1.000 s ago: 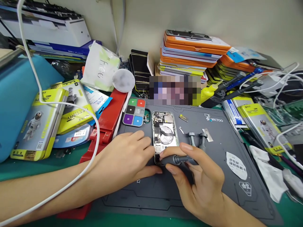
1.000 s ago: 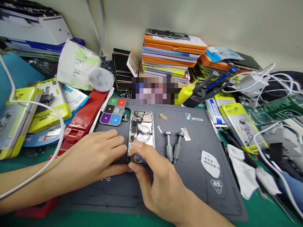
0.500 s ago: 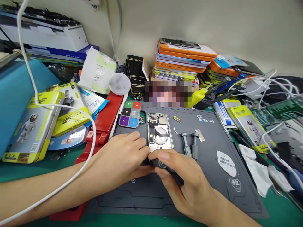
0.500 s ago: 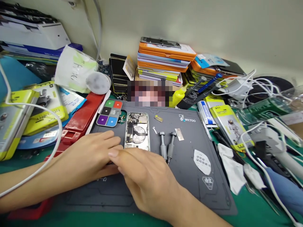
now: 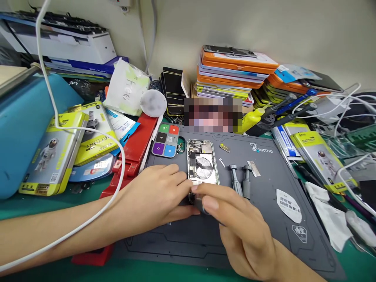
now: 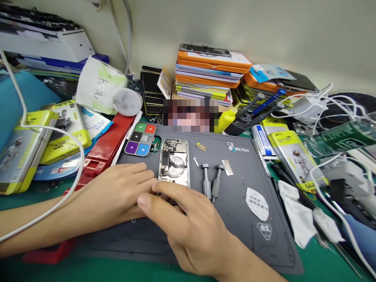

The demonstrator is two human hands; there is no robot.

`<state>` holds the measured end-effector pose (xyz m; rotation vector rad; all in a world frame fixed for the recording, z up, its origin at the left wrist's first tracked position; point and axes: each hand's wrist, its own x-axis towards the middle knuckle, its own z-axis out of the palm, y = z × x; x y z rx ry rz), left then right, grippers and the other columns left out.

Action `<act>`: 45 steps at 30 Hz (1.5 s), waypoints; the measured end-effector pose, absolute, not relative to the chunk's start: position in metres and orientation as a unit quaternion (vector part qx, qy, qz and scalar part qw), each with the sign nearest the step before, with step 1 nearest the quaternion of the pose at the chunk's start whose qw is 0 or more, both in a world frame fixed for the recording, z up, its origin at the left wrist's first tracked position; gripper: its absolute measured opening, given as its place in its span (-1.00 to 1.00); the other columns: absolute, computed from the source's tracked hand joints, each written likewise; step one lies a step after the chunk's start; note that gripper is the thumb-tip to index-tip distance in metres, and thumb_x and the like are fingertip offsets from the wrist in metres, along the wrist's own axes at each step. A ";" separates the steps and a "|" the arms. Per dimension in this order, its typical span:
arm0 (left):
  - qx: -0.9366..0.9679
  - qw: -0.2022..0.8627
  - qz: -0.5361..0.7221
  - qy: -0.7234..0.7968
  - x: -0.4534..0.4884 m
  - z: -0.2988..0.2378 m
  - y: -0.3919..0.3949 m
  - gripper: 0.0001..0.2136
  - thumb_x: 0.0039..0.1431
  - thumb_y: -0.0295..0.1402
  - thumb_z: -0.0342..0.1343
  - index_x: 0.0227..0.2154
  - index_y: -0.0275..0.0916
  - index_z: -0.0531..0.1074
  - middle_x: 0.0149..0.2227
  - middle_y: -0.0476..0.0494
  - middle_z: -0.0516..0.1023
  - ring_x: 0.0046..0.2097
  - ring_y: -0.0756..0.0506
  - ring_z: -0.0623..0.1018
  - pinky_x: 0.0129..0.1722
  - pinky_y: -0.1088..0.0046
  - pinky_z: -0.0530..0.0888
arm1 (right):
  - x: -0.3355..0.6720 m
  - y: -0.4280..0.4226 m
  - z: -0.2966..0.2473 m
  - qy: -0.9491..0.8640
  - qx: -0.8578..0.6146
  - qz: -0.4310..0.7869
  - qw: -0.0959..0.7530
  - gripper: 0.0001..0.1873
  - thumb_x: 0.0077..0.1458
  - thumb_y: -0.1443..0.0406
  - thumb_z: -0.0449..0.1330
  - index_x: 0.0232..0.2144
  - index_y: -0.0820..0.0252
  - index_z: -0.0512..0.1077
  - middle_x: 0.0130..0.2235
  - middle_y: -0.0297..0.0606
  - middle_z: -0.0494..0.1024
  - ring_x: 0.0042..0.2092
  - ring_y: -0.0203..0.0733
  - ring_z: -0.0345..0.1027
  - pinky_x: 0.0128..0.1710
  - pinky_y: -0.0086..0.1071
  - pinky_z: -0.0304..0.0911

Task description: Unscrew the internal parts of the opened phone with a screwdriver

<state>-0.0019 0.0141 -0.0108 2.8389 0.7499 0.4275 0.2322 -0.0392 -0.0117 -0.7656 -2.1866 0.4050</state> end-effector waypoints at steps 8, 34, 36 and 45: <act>0.949 0.106 0.154 0.252 -0.001 -0.008 0.013 -0.82 0.44 -0.29 0.29 -0.20 -0.20 0.39 -0.30 -0.01 0.56 -0.32 -0.16 0.53 -0.37 0.24 0.41 | 0.231 -0.039 -0.014 -0.846 -0.308 0.172 0.400 -0.14 0.20 0.60 0.12 0.51 0.21 0.14 0.22 0.05 0.60 0.24 -0.03 0.55 0.18 -0.15 0.60; 0.942 0.057 0.111 0.310 -0.002 -0.003 0.012 -0.77 0.57 -0.43 -0.09 -0.26 -0.20 0.37 -0.43 -0.02 0.45 -0.44 -0.15 0.45 -0.46 0.29 0.20 | 0.236 -0.046 -0.029 -0.767 -0.360 0.221 0.483 -0.12 0.29 0.62 0.17 0.52 0.03 0.09 0.08 -0.04 0.59 0.10 -0.02 0.62 -0.09 -0.16 0.68; 0.943 0.041 0.116 0.310 -0.002 -0.004 0.012 -0.72 0.58 -0.41 -0.11 -0.31 -0.19 0.37 -0.47 -0.01 0.43 -0.46 -0.15 0.44 -0.47 0.28 0.17 | 0.236 -0.047 -0.031 -0.776 -0.351 0.226 0.474 -0.09 0.28 0.63 0.17 0.54 0.05 0.06 0.09 -0.02 0.60 0.11 -0.03 0.63 -0.06 -0.15 0.69; 0.934 0.032 0.172 0.312 0.000 -0.008 0.013 -0.65 0.56 -0.35 0.01 -0.45 -0.18 0.39 -0.57 0.02 0.40 -0.53 -0.11 0.44 -0.48 0.29 0.13 | 0.236 -0.050 -0.033 -0.804 -0.343 0.198 0.444 -0.07 0.28 0.66 0.18 0.55 0.11 0.02 0.26 0.06 0.54 0.27 -0.03 0.55 0.12 -0.15 0.66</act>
